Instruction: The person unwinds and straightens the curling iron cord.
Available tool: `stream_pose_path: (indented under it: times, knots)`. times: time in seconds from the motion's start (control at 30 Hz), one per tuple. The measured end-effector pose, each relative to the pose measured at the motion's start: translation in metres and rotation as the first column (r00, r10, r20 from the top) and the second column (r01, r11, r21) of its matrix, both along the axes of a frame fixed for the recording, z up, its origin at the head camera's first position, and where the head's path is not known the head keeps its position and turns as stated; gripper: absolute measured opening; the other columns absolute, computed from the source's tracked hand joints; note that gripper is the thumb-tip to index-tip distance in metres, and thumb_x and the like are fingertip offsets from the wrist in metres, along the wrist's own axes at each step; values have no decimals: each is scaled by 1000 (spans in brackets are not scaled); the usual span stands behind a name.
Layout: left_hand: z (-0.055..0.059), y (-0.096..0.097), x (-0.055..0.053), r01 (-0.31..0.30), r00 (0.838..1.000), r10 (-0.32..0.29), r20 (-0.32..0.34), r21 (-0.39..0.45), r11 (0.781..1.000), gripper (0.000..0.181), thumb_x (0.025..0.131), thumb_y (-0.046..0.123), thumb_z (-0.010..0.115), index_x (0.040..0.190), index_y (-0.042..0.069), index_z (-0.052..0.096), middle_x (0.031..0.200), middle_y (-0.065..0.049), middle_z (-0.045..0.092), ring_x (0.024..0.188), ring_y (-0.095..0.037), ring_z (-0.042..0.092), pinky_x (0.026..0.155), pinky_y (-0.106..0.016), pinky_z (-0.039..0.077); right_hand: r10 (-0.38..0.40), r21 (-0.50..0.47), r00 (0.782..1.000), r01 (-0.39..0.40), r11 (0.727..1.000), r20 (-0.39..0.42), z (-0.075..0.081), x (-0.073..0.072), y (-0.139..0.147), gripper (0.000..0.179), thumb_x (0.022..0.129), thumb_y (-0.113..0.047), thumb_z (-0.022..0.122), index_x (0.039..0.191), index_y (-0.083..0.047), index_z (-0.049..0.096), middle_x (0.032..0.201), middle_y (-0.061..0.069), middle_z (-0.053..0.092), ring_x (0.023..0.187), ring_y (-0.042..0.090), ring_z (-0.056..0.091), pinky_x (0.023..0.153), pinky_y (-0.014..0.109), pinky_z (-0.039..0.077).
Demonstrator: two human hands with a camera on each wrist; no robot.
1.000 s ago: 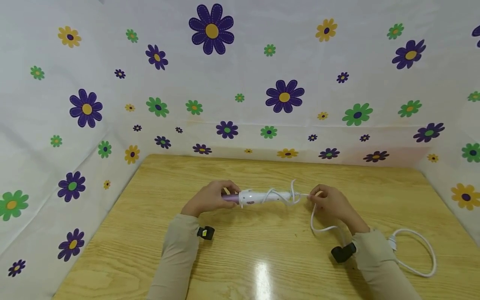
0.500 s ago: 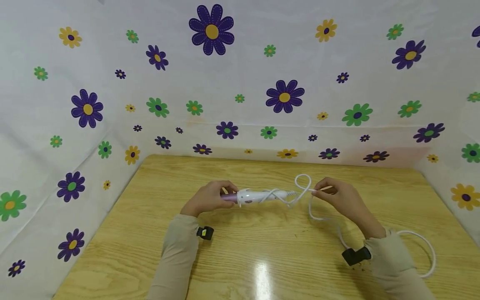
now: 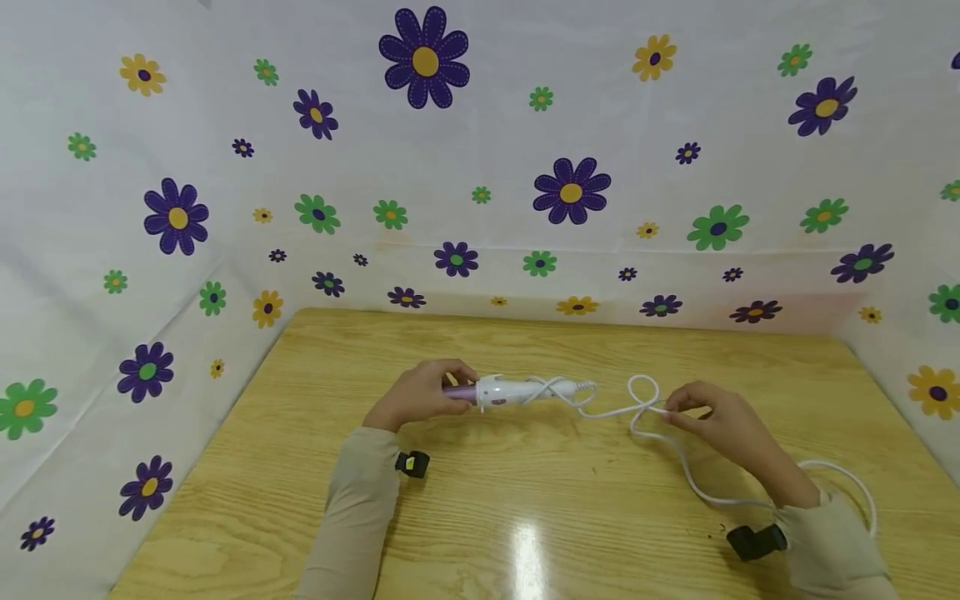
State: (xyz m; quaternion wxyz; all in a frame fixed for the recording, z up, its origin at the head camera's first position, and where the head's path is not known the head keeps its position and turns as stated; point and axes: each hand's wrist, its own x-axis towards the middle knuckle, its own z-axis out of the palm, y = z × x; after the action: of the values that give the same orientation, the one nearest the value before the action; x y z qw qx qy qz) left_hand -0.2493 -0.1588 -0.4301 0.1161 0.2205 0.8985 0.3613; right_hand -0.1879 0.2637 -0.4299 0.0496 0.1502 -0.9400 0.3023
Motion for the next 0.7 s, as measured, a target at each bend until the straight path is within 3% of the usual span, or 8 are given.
stream_pose_path:
  times: [0.17,0.47,0.7]
  knots:
    - [0,2,0,4,1000,-4,11,7,1000,36,80,21,75,115,17,66,104,-2,66,85,-15,60,78,-31,48,30,19,999,-31,999,10,-8,2,6,4,87,-19,70,88,-18,67,97,4,68,86,8,61,65,25,49]
    - [-3,5,-1,16,1000,-17,19,25,1000,36,80,19,75,115,17,66,104,-2,65,84,-14,60,76,-29,48,39,-20,998,-38,999,42,-12,4,8,4,89,-18,69,91,-16,66,103,5,64,89,1,49,67,24,45]
    - [-4,5,0,18,1000,-19,12,33,999,36,80,18,76,114,15,66,102,-1,65,83,-13,60,76,-30,49,62,-50,997,-60,997,47,8,1,-11,24,90,-18,68,110,-5,63,110,13,63,92,15,54,69,24,46]
